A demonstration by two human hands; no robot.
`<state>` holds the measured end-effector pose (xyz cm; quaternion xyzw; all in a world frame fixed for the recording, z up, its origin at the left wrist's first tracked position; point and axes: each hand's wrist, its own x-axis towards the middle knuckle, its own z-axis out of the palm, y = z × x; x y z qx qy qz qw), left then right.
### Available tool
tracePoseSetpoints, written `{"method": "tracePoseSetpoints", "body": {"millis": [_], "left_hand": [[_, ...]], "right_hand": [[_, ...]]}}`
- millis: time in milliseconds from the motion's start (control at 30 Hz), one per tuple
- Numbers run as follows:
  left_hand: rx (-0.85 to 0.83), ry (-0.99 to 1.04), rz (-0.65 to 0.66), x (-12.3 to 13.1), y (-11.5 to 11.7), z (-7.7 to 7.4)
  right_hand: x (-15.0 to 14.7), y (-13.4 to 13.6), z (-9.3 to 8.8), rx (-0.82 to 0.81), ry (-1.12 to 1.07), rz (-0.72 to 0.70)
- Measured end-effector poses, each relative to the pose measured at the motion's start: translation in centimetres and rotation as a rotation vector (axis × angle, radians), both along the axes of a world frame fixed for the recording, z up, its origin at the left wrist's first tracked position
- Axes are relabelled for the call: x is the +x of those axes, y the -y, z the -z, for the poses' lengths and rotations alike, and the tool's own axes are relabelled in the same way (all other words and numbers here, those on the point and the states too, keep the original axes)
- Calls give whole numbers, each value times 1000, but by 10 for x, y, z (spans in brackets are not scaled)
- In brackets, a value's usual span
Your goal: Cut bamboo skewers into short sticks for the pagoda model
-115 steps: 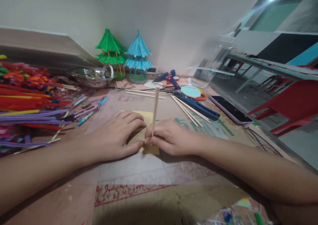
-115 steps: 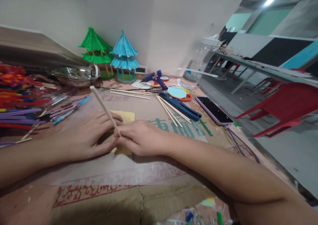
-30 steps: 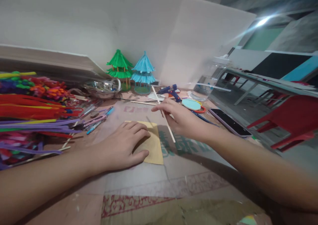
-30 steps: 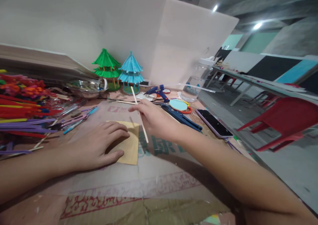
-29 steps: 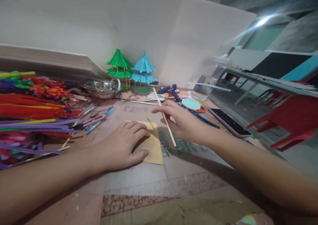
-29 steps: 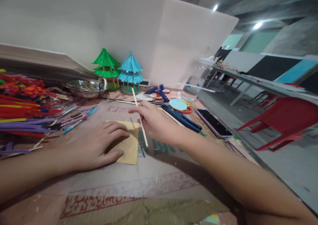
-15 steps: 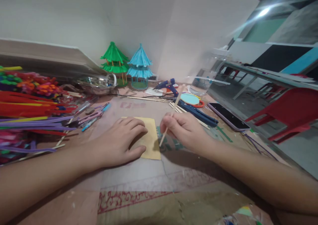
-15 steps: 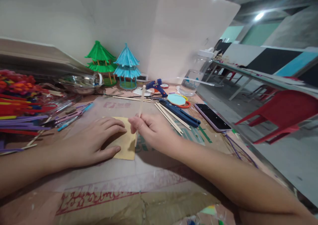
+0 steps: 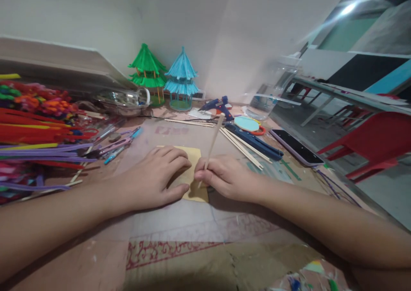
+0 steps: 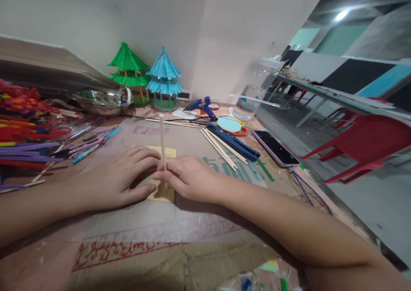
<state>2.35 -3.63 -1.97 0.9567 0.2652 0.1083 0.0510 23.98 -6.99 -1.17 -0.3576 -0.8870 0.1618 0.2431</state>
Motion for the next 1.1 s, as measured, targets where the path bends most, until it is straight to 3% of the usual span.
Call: {"method": "tracePoseSetpoints", "body": {"millis": [133, 300, 467, 633, 800, 967, 1100], "left_hand": [[28, -4, -2, 0, 0, 0], [16, -12, 15, 1, 0, 0], [31, -3, -9, 1, -1, 1], [2, -13, 15, 1, -1, -1], [5, -31, -31, 2, -1, -2], [6, -10, 2, 1, -1, -1], [9, -25, -35, 1, -1, -1]], "right_hand": [[-1, -6, 1, 124, 115, 82], [-2, -6, 1, 98, 128, -24], [-2, -10, 1, 94, 106, 153], [-3, -9, 1, -39, -1, -1], [-1, -16, 1, 3, 33, 213], [-1, -10, 1, 28, 55, 27], [2, -15, 1, 86, 98, 184]]}}
